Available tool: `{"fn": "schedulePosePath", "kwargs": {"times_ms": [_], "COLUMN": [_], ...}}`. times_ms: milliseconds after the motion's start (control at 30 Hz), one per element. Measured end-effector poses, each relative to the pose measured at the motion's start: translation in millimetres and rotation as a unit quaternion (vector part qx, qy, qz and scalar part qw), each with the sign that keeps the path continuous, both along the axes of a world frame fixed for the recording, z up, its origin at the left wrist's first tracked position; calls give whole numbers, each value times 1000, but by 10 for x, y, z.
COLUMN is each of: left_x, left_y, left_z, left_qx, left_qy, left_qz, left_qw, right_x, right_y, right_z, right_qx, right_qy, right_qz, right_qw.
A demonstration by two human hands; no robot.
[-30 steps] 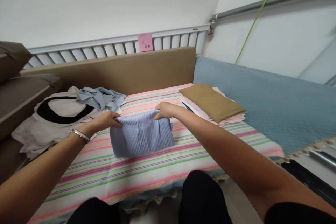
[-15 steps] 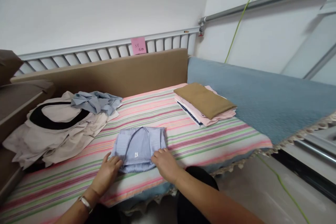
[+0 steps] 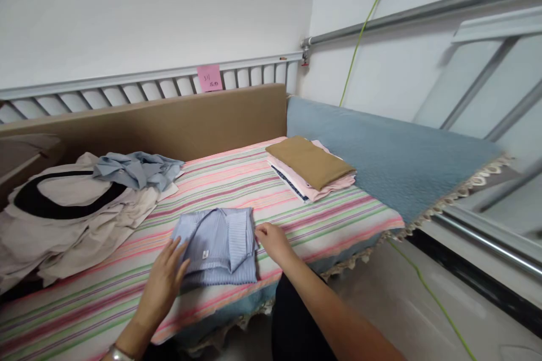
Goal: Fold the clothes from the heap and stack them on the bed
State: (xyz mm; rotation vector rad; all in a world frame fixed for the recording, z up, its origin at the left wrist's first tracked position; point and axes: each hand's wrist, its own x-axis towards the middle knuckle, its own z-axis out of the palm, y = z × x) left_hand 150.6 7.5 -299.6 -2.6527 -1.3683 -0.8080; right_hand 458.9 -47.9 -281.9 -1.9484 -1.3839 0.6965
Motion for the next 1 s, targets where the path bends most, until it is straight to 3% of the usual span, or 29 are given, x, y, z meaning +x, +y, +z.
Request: {"fn": "schedulePosePath", "kwargs": {"times_ms": [133,233,333,400,500,567,833,1000], "left_x": [368,412,379,371,382,388,418,734], "left_y": [-85,-155,-186,-188,-184,-183,-265,-524], "left_z": [-238,-389,-431,-421,-404,-405,-349,-53], "left_qx": [-15,-25,-27,-27,-28,-30,6,8], "left_qy": [76,109,115,114,114,113,75,38], "left_qz": [21,39,41,42,45,47,67,-36], "left_qw": [997,993,992,992,992,992,995,999], "right_x": [-85,-145,-156,-166,-209,-227,-21,-80], "right_y": [211,306,383,408,377,324,120,-18], "right_z": [-142,-131,-78,-58,-70,-85,-60,-219], "right_qx": [-47,-51,-60,-69,-97,-117,-116,-124], "right_qy": [7,-15,-4,78,235,279,257,233], "right_qz": [-57,-60,-48,-58,-85,-91,-128,-119], "right_qw": [997,997,997,993,963,949,951,957]}}
